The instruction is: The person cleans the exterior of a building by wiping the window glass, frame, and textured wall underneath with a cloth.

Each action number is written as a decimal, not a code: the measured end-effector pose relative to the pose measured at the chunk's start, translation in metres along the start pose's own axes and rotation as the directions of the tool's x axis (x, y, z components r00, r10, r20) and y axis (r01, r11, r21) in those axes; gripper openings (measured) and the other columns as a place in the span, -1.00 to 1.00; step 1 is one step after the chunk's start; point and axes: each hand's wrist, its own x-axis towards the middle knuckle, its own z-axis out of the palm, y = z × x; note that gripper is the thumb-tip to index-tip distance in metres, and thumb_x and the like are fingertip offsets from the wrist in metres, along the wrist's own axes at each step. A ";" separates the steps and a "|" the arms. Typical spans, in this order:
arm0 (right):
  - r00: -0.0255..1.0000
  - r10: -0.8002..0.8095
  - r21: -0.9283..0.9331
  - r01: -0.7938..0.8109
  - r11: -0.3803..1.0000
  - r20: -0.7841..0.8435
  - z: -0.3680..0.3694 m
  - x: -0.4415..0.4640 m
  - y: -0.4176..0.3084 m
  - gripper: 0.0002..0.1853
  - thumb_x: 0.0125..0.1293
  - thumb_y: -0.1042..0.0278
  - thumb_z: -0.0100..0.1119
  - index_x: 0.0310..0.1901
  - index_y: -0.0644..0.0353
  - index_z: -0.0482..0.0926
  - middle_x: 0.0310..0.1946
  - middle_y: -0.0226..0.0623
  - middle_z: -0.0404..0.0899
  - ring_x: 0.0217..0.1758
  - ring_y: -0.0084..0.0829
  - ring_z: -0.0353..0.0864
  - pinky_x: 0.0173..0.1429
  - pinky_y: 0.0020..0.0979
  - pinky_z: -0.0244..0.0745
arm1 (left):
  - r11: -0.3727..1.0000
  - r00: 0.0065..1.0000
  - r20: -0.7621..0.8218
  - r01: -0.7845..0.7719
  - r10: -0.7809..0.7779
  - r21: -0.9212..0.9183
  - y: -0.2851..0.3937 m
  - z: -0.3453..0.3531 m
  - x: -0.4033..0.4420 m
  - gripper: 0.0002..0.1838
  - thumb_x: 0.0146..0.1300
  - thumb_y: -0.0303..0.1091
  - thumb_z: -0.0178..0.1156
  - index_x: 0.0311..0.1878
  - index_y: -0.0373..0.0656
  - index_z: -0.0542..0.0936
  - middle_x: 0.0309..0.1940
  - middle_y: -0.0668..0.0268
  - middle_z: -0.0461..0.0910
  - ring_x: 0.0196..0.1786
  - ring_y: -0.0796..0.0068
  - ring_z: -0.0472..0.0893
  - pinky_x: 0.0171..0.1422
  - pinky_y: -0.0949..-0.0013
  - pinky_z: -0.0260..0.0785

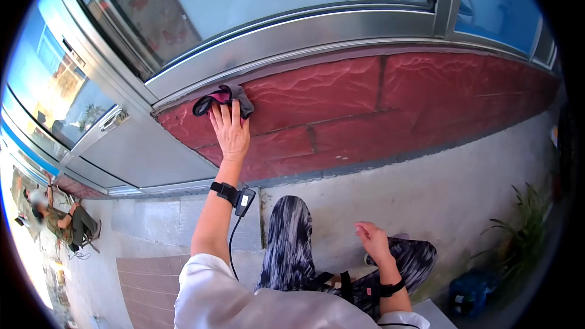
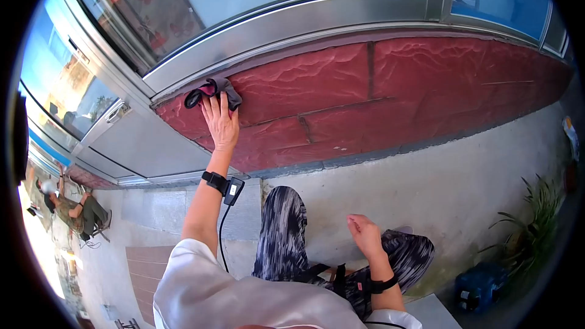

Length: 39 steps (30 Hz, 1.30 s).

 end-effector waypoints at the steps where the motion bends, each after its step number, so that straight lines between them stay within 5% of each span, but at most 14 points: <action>1: 1.000 0.005 0.005 -0.006 1.000 0.003 -0.003 -0.001 -0.006 -0.83 0.18 0.36 0.12 -0.21 0.20 0.58 -0.34 -0.16 0.59 -0.43 -0.27 0.59 -0.31 -0.41 0.48 | 0.997 0.994 0.086 -0.071 0.072 -0.012 0.012 -0.002 0.003 -0.37 -0.01 -0.26 0.21 0.21 -0.03 0.32 0.25 0.06 0.17 0.30 -0.05 0.13 0.33 -0.06 -0.07; 5: 0.999 -0.025 -0.039 0.025 0.999 0.023 -0.010 0.001 -0.012 -0.83 0.19 0.35 0.11 -0.21 0.19 0.58 -0.35 -0.16 0.59 -0.44 -0.28 0.58 -0.33 -0.40 0.48 | 0.953 0.941 0.154 -0.290 0.300 -0.086 0.076 0.002 0.024 -0.43 0.00 -0.21 0.19 0.16 0.09 0.37 0.23 0.21 0.26 0.26 0.19 0.23 0.36 -0.03 -0.07; 11: 1.000 0.008 -0.029 -0.009 1.000 -0.014 -0.012 0.001 0.003 -0.83 0.18 0.37 0.12 -0.20 0.17 0.57 -0.36 -0.15 0.58 -0.40 -0.25 0.60 -0.32 -0.39 0.47 | 0.817 0.825 0.063 -0.539 0.561 -0.205 0.174 0.026 0.062 -0.34 0.06 -0.24 0.12 0.30 0.10 0.22 0.33 0.36 0.14 0.19 0.35 0.30 0.39 0.08 -0.07; 15: 0.999 -0.030 -0.124 0.026 0.992 -0.035 -0.005 0.003 0.012 -0.84 0.18 0.35 0.10 -0.23 0.18 0.56 -0.35 -0.10 0.57 -0.41 -0.18 0.58 -0.32 -0.33 0.47 | 0.753 0.753 0.065 -0.641 0.654 -0.147 0.205 0.040 0.083 -0.38 0.10 -0.32 -0.01 0.31 0.04 0.21 0.15 0.32 0.34 0.04 0.36 0.37 0.41 0.12 -0.07; 18: 1.000 -0.010 -0.115 0.008 0.993 -0.024 -0.002 0.005 0.019 -0.82 0.18 0.33 0.12 -0.21 0.17 0.56 -0.37 -0.14 0.58 -0.39 -0.20 0.60 -0.30 -0.37 0.47 | 0.707 0.727 -0.050 -0.679 0.684 -0.197 0.199 0.044 0.082 -0.37 0.09 -0.33 -0.02 0.32 0.04 0.20 -0.02 0.33 0.42 -0.02 0.37 0.37 0.42 0.14 -0.07; 24: 1.000 0.011 -0.119 -0.014 0.993 -0.025 -0.001 0.003 0.005 -0.84 0.18 0.34 0.11 -0.22 0.16 0.56 -0.37 -0.14 0.59 -0.39 -0.20 0.60 -0.31 -0.36 0.48 | 0.592 0.567 0.230 -0.804 0.791 -0.054 0.073 0.032 0.022 -0.24 0.03 -0.35 0.00 0.39 0.15 0.07 -0.28 0.42 0.40 -0.05 0.40 0.36 0.42 0.18 -0.07; 26: 1.000 0.013 -0.130 -0.014 0.991 -0.004 0.003 0.003 0.003 -0.83 0.19 0.34 0.09 -0.21 0.16 0.56 -0.33 -0.16 0.59 -0.39 -0.20 0.59 -0.29 -0.35 0.48 | 0.592 0.522 0.442 -0.805 0.730 -0.027 0.023 0.028 -0.005 -0.23 0.01 -0.34 0.01 0.38 0.19 0.08 -0.23 0.43 0.41 -0.03 0.41 0.35 0.42 0.17 -0.07; 31: 0.997 -0.072 -0.197 0.077 0.977 0.032 -0.005 0.000 -0.010 -0.83 0.21 0.35 0.07 -0.19 0.15 0.56 -0.30 -0.19 0.59 -0.39 -0.19 0.59 -0.28 -0.32 0.50 | 0.608 0.515 0.508 -0.794 0.690 -0.021 -0.066 0.007 -0.034 -0.27 0.02 -0.34 0.01 0.36 0.21 0.14 0.27 0.54 0.22 0.18 0.47 0.29 0.44 0.15 -0.11; 36: 0.958 -0.150 0.013 0.151 0.988 0.244 -0.023 0.014 -0.061 -0.82 0.22 0.31 0.04 -0.20 0.16 0.55 -0.23 -0.23 0.59 -0.29 -0.20 0.58 -0.21 -0.33 0.49 | 0.495 0.453 0.451 -0.868 0.769 0.027 -0.025 0.011 0.001 -0.25 0.01 -0.31 0.03 0.37 0.21 0.11 0.25 0.50 0.24 0.17 0.46 0.29 0.44 0.15 -0.12; 39: 0.921 -0.254 -0.089 0.291 0.952 0.294 -0.021 0.040 -0.056 -0.81 0.22 0.29 0.00 -0.21 0.14 0.55 -0.21 -0.23 0.57 -0.23 -0.19 0.57 -0.16 -0.29 0.49 | 0.416 0.368 0.416 -0.909 0.831 -0.026 0.047 0.023 0.032 -0.21 -0.01 -0.26 0.06 0.38 0.21 0.09 -0.06 0.43 0.40 0.04 0.43 0.34 0.45 0.17 -0.13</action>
